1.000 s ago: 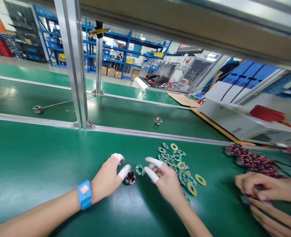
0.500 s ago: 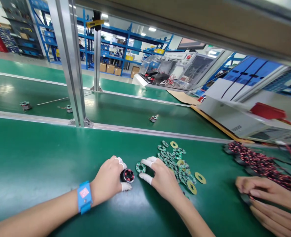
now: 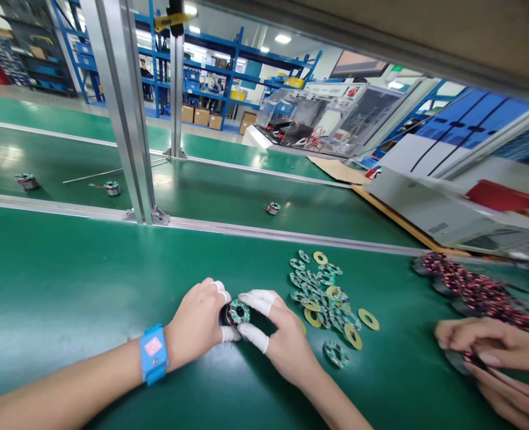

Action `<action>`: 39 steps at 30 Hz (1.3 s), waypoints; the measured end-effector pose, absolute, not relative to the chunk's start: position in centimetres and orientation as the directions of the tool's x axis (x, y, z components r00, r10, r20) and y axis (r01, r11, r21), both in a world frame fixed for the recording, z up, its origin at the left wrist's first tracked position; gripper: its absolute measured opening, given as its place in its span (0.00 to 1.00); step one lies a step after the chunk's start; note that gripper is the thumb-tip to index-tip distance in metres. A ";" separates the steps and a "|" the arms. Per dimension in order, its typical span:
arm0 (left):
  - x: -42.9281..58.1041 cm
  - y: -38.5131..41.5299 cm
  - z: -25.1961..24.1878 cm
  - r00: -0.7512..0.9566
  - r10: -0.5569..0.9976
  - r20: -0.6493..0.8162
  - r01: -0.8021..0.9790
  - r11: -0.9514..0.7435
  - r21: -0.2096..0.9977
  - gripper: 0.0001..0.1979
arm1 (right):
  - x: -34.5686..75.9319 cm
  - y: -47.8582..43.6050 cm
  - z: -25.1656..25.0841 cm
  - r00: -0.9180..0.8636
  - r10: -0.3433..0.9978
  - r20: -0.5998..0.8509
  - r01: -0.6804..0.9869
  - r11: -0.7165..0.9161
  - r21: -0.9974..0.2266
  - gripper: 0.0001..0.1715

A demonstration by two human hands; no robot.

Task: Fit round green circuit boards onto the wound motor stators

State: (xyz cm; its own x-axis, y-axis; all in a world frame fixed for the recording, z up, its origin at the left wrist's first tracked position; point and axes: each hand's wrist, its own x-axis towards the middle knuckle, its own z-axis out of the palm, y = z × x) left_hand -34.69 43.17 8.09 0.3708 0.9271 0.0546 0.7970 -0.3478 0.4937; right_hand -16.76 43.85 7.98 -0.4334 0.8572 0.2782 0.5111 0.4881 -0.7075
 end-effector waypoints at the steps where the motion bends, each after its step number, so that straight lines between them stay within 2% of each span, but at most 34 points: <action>1: -34.7 43.2 8.1 0.371 0.927 0.056 0.796 -0.349 0.495 0.16 | -16.7 43.8 8.0 -0.439 0.849 0.294 0.519 0.506 -0.689 0.17; 8: -34.8 43.2 7.8 0.377 0.924 0.065 0.784 -0.355 0.510 0.16 | -16.8 43.5 8.0 -0.466 0.807 0.362 0.535 0.583 -0.611 0.16; 16: -34.8 43.2 7.8 0.373 0.925 0.068 0.789 -0.355 0.501 0.16 | -16.7 43.5 7.6 -0.476 0.803 0.358 0.557 0.590 -0.584 0.17; 24: -34.8 43.0 7.8 0.373 0.924 0.078 0.793 -0.361 0.490 0.15 | -17.0 42.9 7.9 -0.449 0.840 0.305 0.660 0.542 -0.520 0.16; 30: -34.7 43.1 7.6 0.375 0.924 0.074 0.802 -0.363 0.474 0.15 | -17.6 43.2 8.7 -0.460 0.869 0.184 0.629 0.465 -0.624 0.20; 35: -34.6 43.1 7.4 0.369 0.926 0.075 0.809 -0.360 0.464 0.13 | -18.1 43.8 9.8 -0.508 0.855 0.106 0.617 0.447 -0.648 0.16; 39: -34.9 43.0 8.3 0.380 0.923 0.061 0.792 -0.359 0.493 0.14 | -18.1 43.7 9.5 -0.486 0.867 0.110 0.586 0.417 -0.695 0.15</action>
State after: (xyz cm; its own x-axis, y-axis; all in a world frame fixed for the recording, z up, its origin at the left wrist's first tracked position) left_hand -34.88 42.98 8.35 0.3800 0.9230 0.0610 0.7924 -0.3588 0.4933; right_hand -18.12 43.73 9.51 -0.4857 0.8671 0.1103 0.5863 0.4168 -0.6947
